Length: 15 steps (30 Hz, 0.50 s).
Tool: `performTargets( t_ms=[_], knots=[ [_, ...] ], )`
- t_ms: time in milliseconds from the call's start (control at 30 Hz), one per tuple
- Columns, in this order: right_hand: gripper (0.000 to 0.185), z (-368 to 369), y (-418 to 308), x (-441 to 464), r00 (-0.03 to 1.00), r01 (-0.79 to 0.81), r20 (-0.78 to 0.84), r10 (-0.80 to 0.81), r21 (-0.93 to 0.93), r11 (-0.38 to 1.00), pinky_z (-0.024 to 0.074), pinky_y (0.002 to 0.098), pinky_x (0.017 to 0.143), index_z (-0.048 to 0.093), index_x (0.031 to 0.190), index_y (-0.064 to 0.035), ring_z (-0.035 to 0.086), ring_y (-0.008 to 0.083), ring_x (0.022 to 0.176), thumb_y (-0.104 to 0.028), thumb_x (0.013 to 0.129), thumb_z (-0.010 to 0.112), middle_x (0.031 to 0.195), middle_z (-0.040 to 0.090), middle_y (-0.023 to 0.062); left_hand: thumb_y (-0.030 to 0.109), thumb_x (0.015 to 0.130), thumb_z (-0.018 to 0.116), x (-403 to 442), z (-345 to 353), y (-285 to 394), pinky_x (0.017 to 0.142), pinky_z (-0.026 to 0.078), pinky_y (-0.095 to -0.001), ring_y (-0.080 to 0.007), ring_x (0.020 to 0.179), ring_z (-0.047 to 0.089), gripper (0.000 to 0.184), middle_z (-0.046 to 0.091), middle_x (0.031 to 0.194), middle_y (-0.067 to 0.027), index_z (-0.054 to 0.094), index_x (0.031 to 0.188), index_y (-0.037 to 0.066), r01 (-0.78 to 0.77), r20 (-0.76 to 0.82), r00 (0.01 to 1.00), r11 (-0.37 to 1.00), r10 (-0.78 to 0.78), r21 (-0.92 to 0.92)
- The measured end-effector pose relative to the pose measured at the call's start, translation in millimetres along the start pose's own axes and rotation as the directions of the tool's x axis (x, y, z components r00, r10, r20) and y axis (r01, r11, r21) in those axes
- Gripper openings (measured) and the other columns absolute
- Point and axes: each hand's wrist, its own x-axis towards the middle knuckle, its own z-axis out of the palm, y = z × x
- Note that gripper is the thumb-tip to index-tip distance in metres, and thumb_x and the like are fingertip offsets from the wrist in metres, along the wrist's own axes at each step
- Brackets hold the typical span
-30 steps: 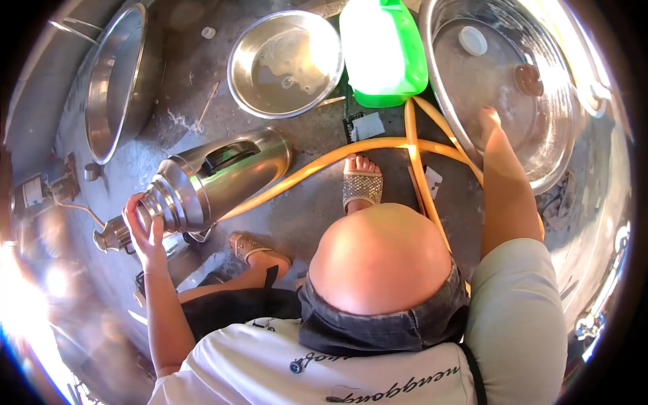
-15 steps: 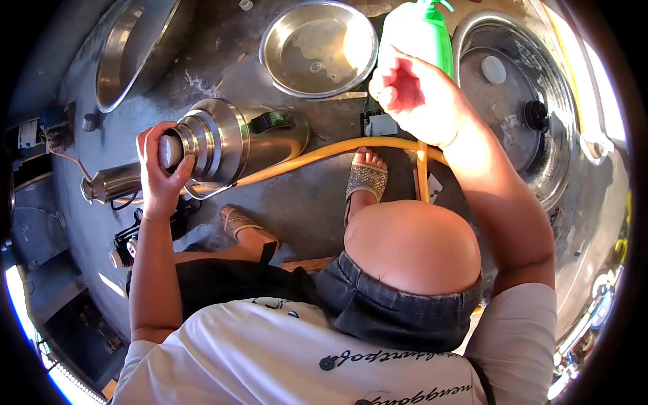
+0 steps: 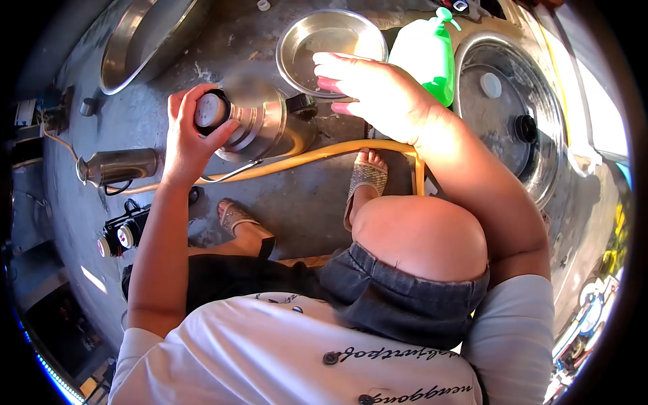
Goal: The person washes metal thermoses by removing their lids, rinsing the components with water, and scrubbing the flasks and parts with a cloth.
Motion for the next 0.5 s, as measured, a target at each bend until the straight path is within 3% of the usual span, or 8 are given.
performTargets(
  t_ms=[133,200,333,400,467,500],
  knots=[
    [0.052,-20,5,-22,0.996,0.024,-0.087,-0.017,0.08,0.996,0.0363,0.0391,0.107,0.044,0.144,-0.0068,0.047,0.0237,0.13,-0.035,0.1,0.049,0.142,0.052,0.0079,0.032,0.069,0.085,4,3,-3,0.092,0.051,-0.0374,-0.0287,0.108,0.058,0.066,0.047,0.121,-0.0116,0.056,0.124,0.011,0.027,0.015,1.0,0.999,-0.027,-0.027],
    [0.05,-20,0,-33,0.996,0.037,-0.079,-0.029,0.111,0.993,0.0364,0.0419,0.109,0.043,0.143,-0.0028,0.047,0.0257,0.131,-0.03,0.101,0.046,0.141,0.051,0.0124,0.036,0.069,0.085,3,-1,-2,0.092,0.051,-0.0374,-0.0288,0.108,0.058,0.068,0.047,0.121,-0.0119,0.056,0.125,0.012,0.032,0.04,0.999,0.999,-0.031,-0.033],
    [0.049,-7,-27,-50,0.996,0.086,0.01,-0.089,0.171,0.981,0.0319,0.0457,0.115,0.035,0.144,0.0063,0.043,0.0318,0.136,-0.022,0.104,0.035,0.146,0.043,0.021,0.036,0.084,0.074,-10,-14,-26,0.091,0.049,-0.037,-0.0277,0.109,0.055,0.049,0.048,0.12,-0.0126,0.059,0.125,0.013,0.081,0.021,0.997,0.97,-0.079,-0.231],
    [0.048,13,-45,-55,0.983,0.178,-0.069,-0.168,0.199,0.964,0.0434,0.0383,0.105,0.04,0.143,0.0013,0.052,0.0281,0.127,-0.025,0.103,0.043,0.138,0.052,0.0168,0.036,0.089,0.068,-27,-12,-55,0.092,0.047,-0.0388,-0.0261,0.107,0.053,0.043,0.048,0.119,-0.0135,0.06,0.124,0.013,0.063,-0.22,0.971,0.989,-0.092,-0.134],
    [0.049,29,-71,-61,0.975,0.222,0.004,-0.223,0.084,0.971,0.0408,0.0399,0.109,0.035,0.146,0.0023,0.048,0.0285,0.131,-0.024,0.103,0.038,0.141,0.048,0.0184,0.039,0.088,0.069,-47,-11,-83,0.094,0.046,-0.0383,-0.0265,0.109,0.053,0.047,0.048,0.12,-0.014,0.06,0.125,0.012,0.295,-0.344,0.882,0.947,-0.322,-0.128],
    [0.05,43,-81,-64,0.969,0.244,0.01,-0.246,0.08,0.966,0.0398,0.0407,0.109,0.035,0.146,0.0024,0.046,0.029,0.133,-0.024,0.103,0.037,0.144,0.045,0.0187,0.039,0.087,0.07,-58,-7,-97,0.094,0.046,-0.0379,-0.0261,0.11,0.053,0.049,0.05,0.118,-0.0138,0.06,0.125,0.01,0.455,-0.337,0.792,0.86,-0.509,-0.231]
  ],
)
